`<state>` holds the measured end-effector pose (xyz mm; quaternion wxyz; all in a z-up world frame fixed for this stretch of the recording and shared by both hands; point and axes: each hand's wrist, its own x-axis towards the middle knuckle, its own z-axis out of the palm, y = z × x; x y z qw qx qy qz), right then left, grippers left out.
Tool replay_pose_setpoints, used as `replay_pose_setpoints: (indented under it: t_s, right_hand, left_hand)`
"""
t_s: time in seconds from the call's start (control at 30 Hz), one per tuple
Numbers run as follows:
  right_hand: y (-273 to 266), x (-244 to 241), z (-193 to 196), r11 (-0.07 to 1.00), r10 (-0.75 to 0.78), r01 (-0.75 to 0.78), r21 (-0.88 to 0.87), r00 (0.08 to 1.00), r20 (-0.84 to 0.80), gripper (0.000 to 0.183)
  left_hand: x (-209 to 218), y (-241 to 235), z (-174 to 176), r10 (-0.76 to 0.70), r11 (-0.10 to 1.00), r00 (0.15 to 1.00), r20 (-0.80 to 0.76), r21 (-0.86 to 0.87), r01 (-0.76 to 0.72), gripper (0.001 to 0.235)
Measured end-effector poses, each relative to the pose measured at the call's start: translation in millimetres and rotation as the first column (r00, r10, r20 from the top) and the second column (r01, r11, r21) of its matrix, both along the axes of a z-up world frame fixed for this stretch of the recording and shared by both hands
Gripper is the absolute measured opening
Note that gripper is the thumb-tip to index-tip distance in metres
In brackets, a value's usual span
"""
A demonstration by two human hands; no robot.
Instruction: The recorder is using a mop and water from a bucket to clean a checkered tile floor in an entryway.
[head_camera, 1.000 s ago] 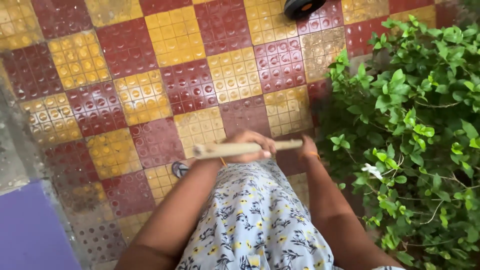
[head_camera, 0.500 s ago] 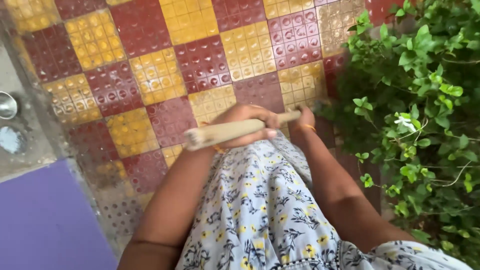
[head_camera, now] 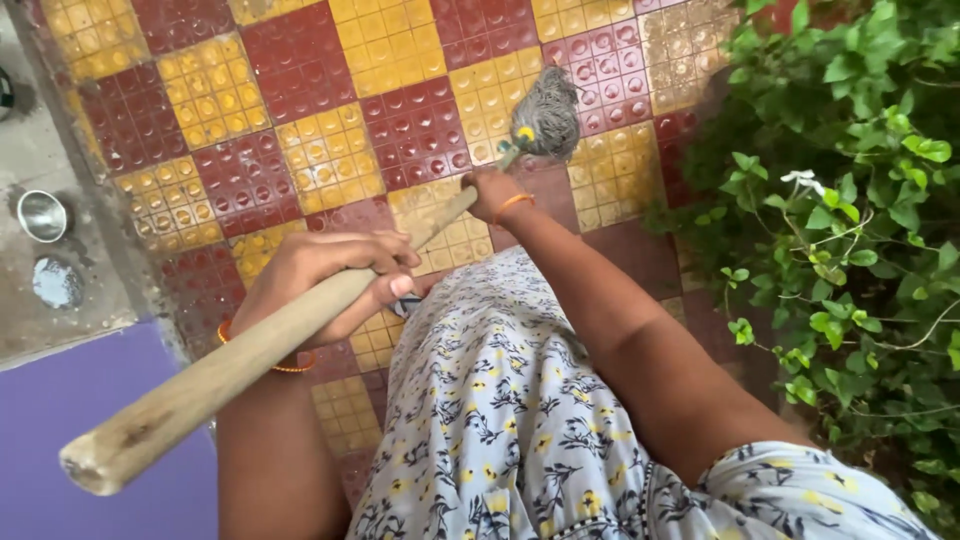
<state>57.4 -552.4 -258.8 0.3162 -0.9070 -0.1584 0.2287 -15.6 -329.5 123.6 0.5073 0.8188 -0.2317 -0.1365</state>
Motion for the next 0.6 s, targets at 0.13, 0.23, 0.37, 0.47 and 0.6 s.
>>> replay_pose_setpoints:
  t_s: [0.13, 0.23, 0.37, 0.47, 0.6]
  right_hand:
    - [-58, -34, 29, 0.982, -0.088, 0.069, -0.178, 0.991, -0.1, 0.029]
    - [-119, -66, 28, 0.956, -0.235, 0.209, -0.205, 0.966, -0.109, 0.034]
    - [-213, -135, -17, 0.866, -0.435, 0.421, -0.269, 0.9, 0.008, 0.043]
    - [-277, -196, -89, 0.785, -0.575, 0.576, -0.229, 0.815, 0.078, 0.056]
    - [-303, -247, -100, 0.614, -0.774, 0.725, -0.311, 0.63, -0.059, 0.072]
  left_hand:
    - [11, -22, -21, -0.124, 0.991, 0.992, 0.0, -0.059, 0.124, 0.014]
    - [19, -63, -56, -0.199, 0.976, 0.98, -0.006, -0.092, 0.198, 0.015]
    - [17, -136, -113, -0.453, 0.875, 0.882, -0.132, -0.254, 0.412, 0.015]
    - [8, -179, -142, -0.555, 0.801, 0.825, -0.107, -0.334, 0.496, 0.015]
    - [3, -213, -151, -0.67, 0.718, 0.737, -0.083, -0.324, 0.616, 0.019]
